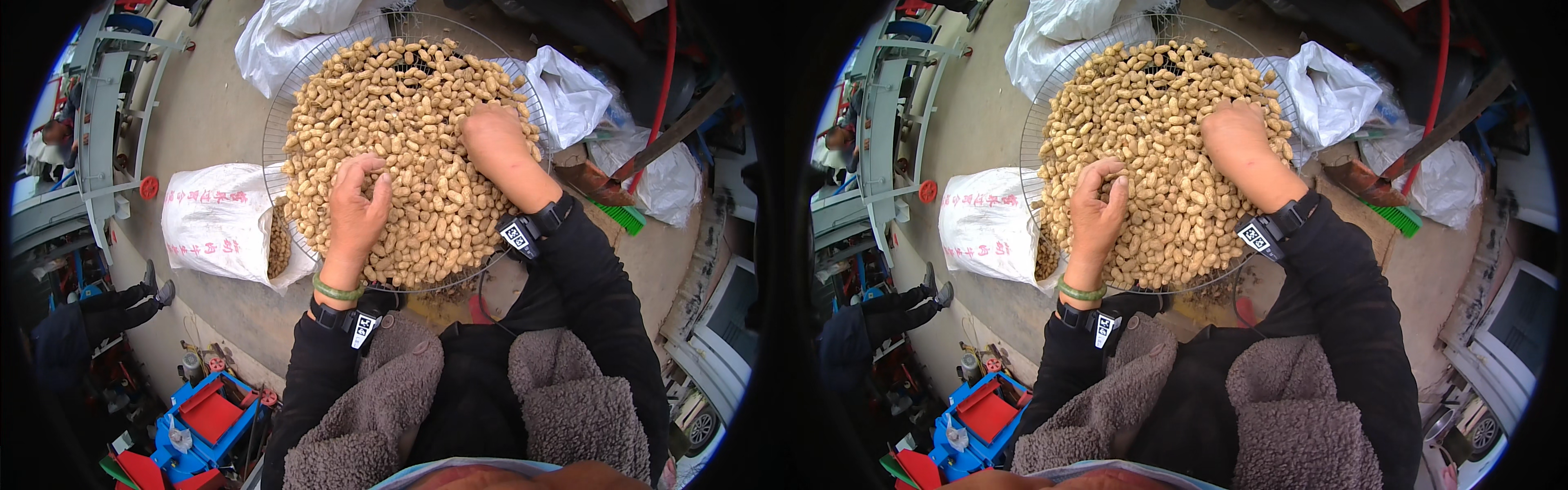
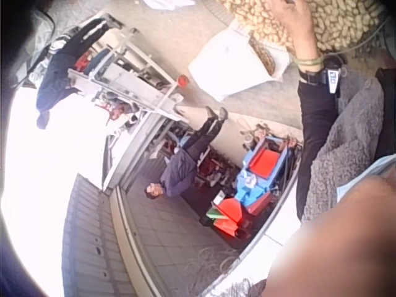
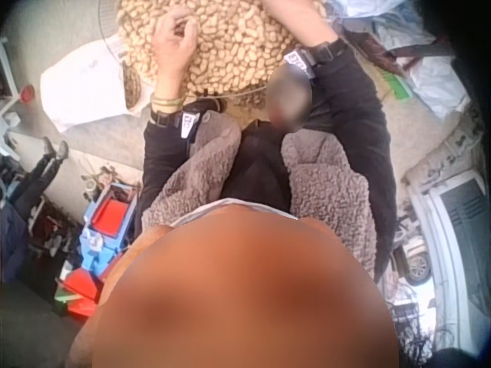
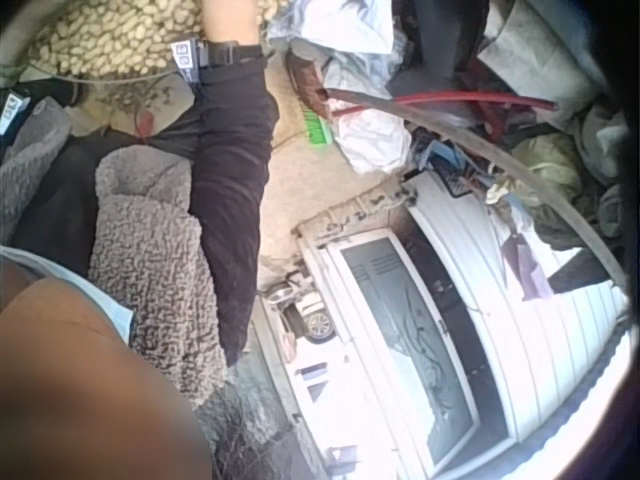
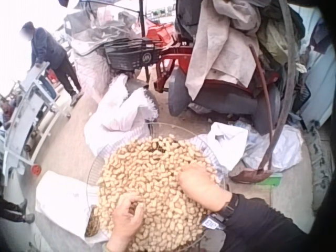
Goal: The person sits on the floor and manually shells peanuts from a wire basket, cracking each nut by hand and dropping the shells into the basket while retaining the kernels. The task continues throughout the clip with repetitive cracking and sorting motions.
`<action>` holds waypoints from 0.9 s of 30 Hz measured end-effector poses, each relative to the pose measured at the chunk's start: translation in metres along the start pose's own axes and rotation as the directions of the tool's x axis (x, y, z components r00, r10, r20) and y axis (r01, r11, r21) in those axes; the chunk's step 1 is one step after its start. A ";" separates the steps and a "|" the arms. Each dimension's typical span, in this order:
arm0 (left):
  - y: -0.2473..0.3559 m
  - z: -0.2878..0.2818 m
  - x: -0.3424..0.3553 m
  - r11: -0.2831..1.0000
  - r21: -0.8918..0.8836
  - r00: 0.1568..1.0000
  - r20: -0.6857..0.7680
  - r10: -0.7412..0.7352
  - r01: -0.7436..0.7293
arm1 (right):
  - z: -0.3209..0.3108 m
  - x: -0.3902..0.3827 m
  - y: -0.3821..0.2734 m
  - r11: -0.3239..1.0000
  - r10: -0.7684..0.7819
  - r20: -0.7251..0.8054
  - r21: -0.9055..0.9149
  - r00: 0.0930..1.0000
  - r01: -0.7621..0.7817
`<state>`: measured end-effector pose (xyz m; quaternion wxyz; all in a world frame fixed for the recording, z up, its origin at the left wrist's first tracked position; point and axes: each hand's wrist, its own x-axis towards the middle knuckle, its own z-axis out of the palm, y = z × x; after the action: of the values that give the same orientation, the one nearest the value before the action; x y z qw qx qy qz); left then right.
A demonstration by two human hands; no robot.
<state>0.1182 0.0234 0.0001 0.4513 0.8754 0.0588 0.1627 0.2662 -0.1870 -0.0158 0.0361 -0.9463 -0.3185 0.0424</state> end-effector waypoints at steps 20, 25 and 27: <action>0.019 0.017 -0.009 0.388 -0.731 0.827 0.477 -0.298 0.561 | -0.026 -0.021 -0.061 0.412 -0.135 -0.330 0.839 0.934 0.355; 0.029 0.013 -0.009 0.292 -0.831 0.879 0.428 -0.208 0.474 | -0.029 -0.027 -0.062 -0.406 -0.244 0.186 0.872 0.952 -0.275; 0.027 0.006 -0.006 0.185 -0.875 0.891 0.418 -0.176 0.447 | -0.029 -0.027 -0.065 -0.537 -0.238 0.193 0.791 0.952 -0.294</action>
<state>0.1135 0.0016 0.0172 0.9130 0.3998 0.0749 -0.0311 0.2090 -0.1526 0.0207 0.7958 -0.4037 -0.0847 0.4433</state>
